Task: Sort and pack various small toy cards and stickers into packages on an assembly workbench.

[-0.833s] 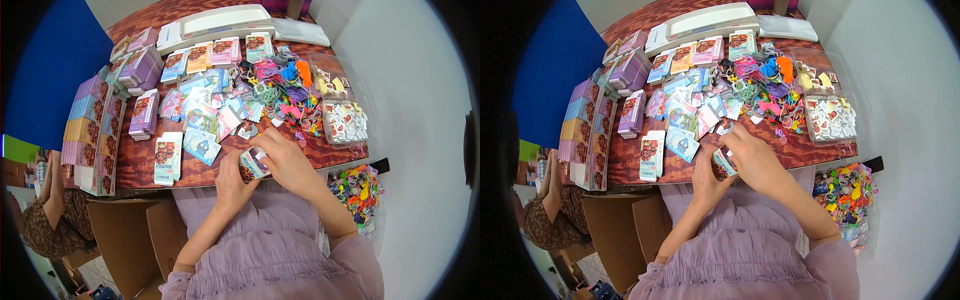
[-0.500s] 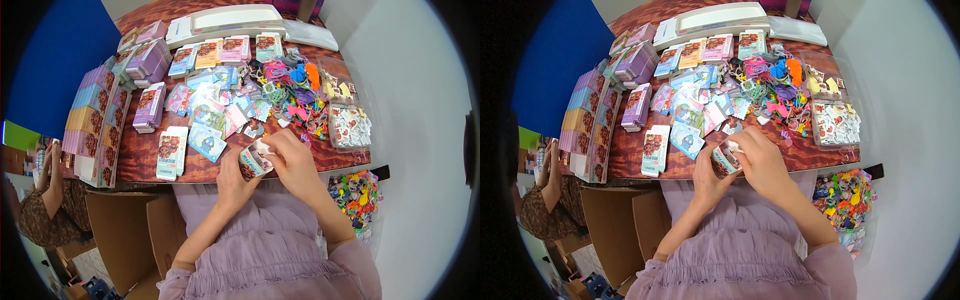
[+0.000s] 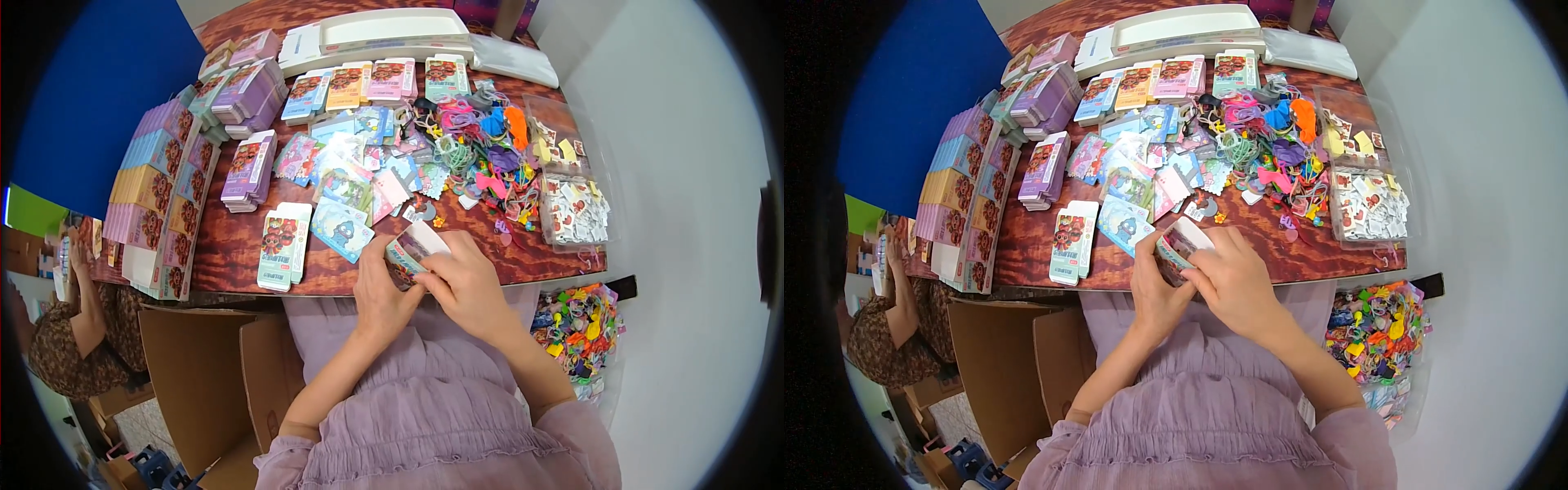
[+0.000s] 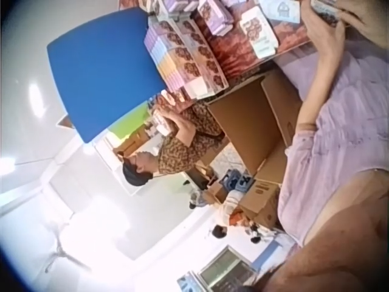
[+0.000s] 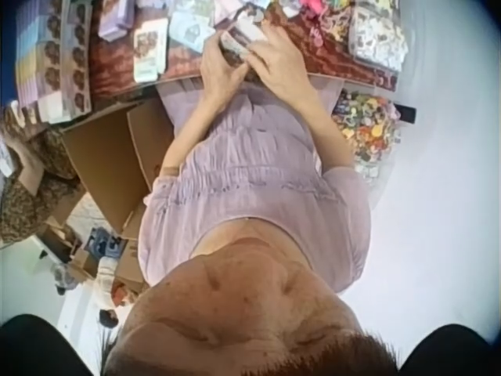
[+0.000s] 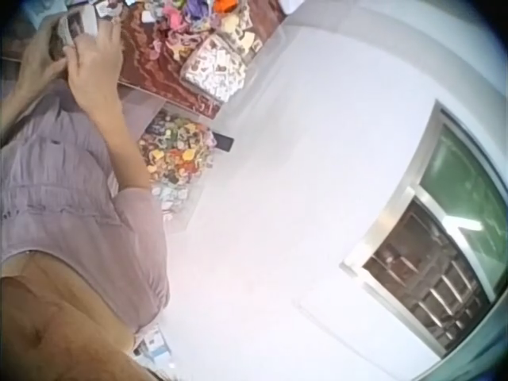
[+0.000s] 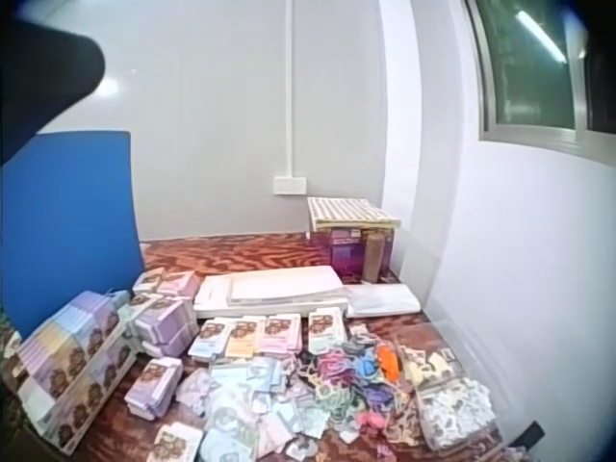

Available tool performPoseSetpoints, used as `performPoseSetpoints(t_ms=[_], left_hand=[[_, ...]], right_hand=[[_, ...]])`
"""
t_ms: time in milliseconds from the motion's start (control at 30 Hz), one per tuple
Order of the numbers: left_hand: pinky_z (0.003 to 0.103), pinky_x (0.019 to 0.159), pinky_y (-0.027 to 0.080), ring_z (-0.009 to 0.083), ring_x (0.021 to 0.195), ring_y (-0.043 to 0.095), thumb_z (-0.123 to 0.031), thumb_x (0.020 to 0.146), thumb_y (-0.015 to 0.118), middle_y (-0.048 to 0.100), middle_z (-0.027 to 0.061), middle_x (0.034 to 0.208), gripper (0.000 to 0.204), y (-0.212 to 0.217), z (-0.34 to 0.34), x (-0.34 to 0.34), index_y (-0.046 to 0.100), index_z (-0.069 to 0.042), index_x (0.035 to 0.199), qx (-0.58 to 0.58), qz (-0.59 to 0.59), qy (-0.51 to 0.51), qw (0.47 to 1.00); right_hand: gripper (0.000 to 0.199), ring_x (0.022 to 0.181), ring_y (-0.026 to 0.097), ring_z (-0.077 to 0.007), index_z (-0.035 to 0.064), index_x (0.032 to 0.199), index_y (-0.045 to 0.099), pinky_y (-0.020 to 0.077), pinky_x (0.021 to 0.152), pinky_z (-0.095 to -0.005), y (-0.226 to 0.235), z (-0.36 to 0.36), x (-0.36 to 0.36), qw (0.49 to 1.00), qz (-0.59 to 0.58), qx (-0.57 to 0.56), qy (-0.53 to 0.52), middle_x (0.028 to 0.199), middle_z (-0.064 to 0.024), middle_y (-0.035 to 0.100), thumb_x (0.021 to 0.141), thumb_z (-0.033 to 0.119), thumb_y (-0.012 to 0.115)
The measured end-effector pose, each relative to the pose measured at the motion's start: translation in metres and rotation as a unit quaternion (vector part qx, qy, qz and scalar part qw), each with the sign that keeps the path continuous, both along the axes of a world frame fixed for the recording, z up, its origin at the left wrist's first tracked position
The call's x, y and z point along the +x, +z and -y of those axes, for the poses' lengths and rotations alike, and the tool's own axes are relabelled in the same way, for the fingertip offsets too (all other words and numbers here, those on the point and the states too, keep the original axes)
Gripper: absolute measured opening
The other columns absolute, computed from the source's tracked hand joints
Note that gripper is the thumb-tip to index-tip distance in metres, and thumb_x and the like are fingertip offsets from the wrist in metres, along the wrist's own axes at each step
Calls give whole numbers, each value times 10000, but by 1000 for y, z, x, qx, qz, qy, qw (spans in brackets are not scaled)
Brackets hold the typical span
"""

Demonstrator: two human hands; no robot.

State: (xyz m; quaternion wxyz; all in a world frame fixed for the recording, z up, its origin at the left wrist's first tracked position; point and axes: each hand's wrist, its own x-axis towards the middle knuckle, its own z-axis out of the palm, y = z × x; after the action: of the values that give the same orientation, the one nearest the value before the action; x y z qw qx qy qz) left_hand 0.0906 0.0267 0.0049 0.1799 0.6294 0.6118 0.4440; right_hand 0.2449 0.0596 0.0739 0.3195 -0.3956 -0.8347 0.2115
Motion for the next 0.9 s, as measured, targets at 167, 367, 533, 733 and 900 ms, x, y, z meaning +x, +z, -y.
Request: performPoseSetpoints(t_ms=[167, 367, 533, 733, 900], left_hand=[[454, 875, 490, 387, 1096, 566, -158, 703, 839, 547, 206, 1191, 769, -1, 3, 1, 411, 16, 1318, -2, 23, -7, 1000], [424, 869, 506, 337, 1069, 612, -204, 755, 835, 559, 206, 1204, 812, 12, 10, 6, 369, 35, 1375, -39, 103, 3, 994], [358, 840, 549, 269, 1042, 662, -48, 875, 705, 580, 197, 1240, 718, 13, 14, 4, 309, 10, 1471, -77, 256, -89, 960], [327, 762, 564, 228, 948, 679, 55, 893, 636, 577, 149, 1204, 541, 29, 20, 2, 474, -16, 1404, -43, 194, -105, 975], [312, 750, 560, 208, 926, 675, 60, 892, 636, 582, 128, 1163, 422, 29, 18, -10, 560, -4, 1301, -97, 253, -135, 953]], right_hand=[[355, 882, 645, -188, 19, 1136, 580, 546, 709, -288, -12, 9, -5, 977, -179, -93, -70, 1218, -129, 572, 818, -22, 732], [288, 904, 620, -134, -18, 1132, 585, 518, 768, -245, -29, 17, -11, 928, -327, -130, -120, 1211, -106, 561, 862, -73, 671], [137, 914, 599, -110, -52, 1052, 642, 478, 788, -224, -28, 8, -1, 926, -334, -148, -94, 1100, -85, 588, 918, -44, 619], [136, 900, 575, -96, -59, 1060, 658, 459, 772, -212, -45, 10, 14, 923, -326, -187, -80, 1021, -64, 597, 944, -8, 607], [168, 907, 571, -90, -56, 1104, 642, 453, 791, -207, -39, 17, 7, 921, -335, -180, -85, 1043, -65, 597, 948, -14, 596]])
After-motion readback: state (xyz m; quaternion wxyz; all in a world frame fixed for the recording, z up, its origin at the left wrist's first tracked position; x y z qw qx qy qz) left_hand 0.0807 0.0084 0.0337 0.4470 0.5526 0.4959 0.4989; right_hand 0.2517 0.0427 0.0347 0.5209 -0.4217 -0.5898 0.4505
